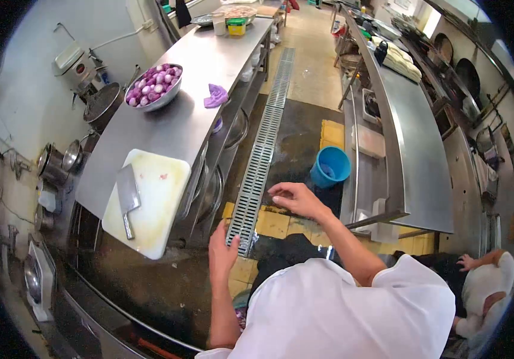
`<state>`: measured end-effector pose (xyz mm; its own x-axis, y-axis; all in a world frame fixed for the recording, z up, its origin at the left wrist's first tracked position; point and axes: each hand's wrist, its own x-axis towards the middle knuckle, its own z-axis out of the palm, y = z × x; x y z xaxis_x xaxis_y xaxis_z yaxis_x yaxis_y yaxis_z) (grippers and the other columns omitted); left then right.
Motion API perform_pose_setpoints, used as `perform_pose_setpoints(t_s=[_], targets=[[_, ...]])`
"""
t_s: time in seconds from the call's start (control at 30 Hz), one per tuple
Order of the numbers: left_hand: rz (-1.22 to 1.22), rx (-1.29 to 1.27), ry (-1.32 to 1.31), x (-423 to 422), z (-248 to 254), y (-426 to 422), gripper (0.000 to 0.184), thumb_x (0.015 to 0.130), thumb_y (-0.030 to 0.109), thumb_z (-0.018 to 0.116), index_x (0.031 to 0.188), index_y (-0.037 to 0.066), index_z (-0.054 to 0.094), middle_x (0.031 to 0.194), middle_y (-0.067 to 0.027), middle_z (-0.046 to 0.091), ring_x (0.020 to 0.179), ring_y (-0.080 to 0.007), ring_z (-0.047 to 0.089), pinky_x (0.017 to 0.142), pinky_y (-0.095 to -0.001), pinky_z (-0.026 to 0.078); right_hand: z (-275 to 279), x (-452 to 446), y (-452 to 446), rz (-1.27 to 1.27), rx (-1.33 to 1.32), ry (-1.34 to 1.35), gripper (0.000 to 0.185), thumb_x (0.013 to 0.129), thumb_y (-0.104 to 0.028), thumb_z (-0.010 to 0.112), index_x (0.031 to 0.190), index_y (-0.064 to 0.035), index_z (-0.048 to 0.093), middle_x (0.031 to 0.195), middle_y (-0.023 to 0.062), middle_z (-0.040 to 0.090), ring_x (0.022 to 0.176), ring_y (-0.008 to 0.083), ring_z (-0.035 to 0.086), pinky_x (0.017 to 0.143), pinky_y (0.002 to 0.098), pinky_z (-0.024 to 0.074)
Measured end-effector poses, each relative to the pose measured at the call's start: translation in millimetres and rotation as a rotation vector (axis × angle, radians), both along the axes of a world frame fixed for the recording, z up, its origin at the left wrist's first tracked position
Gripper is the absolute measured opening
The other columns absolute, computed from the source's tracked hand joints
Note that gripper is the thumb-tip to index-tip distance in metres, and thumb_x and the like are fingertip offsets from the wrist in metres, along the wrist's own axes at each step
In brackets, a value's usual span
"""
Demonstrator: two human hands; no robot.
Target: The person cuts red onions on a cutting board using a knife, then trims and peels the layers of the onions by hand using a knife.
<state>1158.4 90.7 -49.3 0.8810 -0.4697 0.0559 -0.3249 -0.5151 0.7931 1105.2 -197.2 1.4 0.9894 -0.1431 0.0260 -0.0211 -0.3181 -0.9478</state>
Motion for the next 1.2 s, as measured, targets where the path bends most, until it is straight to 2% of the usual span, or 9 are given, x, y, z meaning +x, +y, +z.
perform_pose_setpoints(t_s=[0.07,0.17,0.3,0.37,0.4,0.47,0.7,0.93,1.2], targets=[[-0.041,-0.008,0.034,13,5,-26,0.058,0.086,0.015,0.069,0.138,0.001,0.048,0.119,-0.0235,0.062,0.11,-0.0394,0.059,0.096,-0.0464,0.046,1,6,-13,-0.093,0.006,0.121,0.027,0.091,-0.017,0.069,0.113,-0.0009,0.067,0.094,0.0065,0.072,0.085,0.0134,0.066,0.08,0.0302,0.0541],[-0.137,-0.093,0.177,30,4,-66,0.058,0.085,0.013,0.069,0.138,0.001,0.048,0.116,-0.0224,0.063,0.108,-0.0383,0.061,0.094,-0.0435,0.047,-10,24,-30,-0.13,0.074,0.117,0.027,0.091,-0.017,0.069,0.112,-0.0011,0.067,0.095,0.0065,0.072,0.084,0.0134,0.065,0.08,0.0301,0.0538],[-0.189,-0.072,0.153,64,5,-99,0.059,0.085,0.012,0.069,0.14,0.003,0.047,0.117,-0.0229,0.063,0.109,-0.038,0.061,0.094,-0.0426,0.048,-34,67,-57,-0.111,0.068,0.078,0.027,0.091,-0.018,0.069,0.112,-0.0023,0.068,0.096,0.0069,0.072,0.087,0.0139,0.065,0.082,0.0318,0.0538],[-0.191,-0.011,0.152,91,8,-112,0.064,0.085,0.014,0.071,0.144,0.007,0.045,0.125,-0.0197,0.064,0.112,-0.0296,0.063,0.089,-0.0386,0.051,-40,96,-70,-0.095,0.095,0.06,0.027,0.091,-0.019,0.069,0.112,-0.0021,0.068,0.097,0.0074,0.072,0.089,0.0152,0.066,0.083,0.0324,0.0539],[-0.191,0.005,0.136,106,10,-119,0.064,0.085,0.014,0.071,0.144,0.007,0.045,0.125,-0.0197,0.064,0.112,-0.0296,0.063,0.089,-0.0386,0.051,-43,112,-78,-0.095,0.111,0.044,0.027,0.091,-0.019,0.069,0.112,-0.0021,0.068,0.097,0.0074,0.072,0.089,0.0152,0.066,0.083,0.0324,0.0539],[-0.136,-0.004,0.135,137,15,-135,0.061,0.085,0.012,0.07,0.14,0.003,0.047,0.12,-0.0238,0.063,0.112,-0.0367,0.062,0.093,-0.0417,0.049,-44,142,-96,-0.074,0.131,0.003,0.028,0.091,-0.019,0.069,0.113,-0.0017,0.067,0.097,0.0081,0.072,0.089,0.0164,0.066,0.084,0.0335,0.0541],[-0.111,0.065,0.24,224,33,-214,0.061,0.087,0.012,0.069,0.143,0.005,0.046,0.126,-0.0209,0.063,0.114,-0.0317,0.062,0.09,-0.0402,0.052,-41,220,-168,-0.086,0.152,-0.02,0.028,0.09,-0.017,0.068,0.113,-0.0016,0.067,0.096,0.0096,0.072,0.089,0.0177,0.069,0.084,0.0349,0.0548],[-0.217,0.037,0.292,262,18,-277,0.061,0.087,0.012,0.07,0.143,0.007,0.046,0.126,-0.0194,0.063,0.113,-0.0301,0.063,0.09,-0.0395,0.052,-41,238,-219,-0.164,0.152,-0.031,0.028,0.091,-0.018,0.068,0.113,-0.001,0.066,0.098,0.0111,0.073,0.092,0.0194,0.07,0.083,0.0353,0.055],[-0.412,0.074,0.394,298,12,-335,0.061,0.087,0.012,0.07,0.143,0.007,0.046,0.127,-0.0187,0.063,0.117,-0.0283,0.061,0.092,-0.0382,0.052,-50,216,-248,-0.411,0.106,-0.019,0.027,0.09,-0.016,0.067,0.111,-0.0003,0.067,0.098,0.0132,0.073,0.09,0.02,0.07,0.081,0.0352,0.0551]])
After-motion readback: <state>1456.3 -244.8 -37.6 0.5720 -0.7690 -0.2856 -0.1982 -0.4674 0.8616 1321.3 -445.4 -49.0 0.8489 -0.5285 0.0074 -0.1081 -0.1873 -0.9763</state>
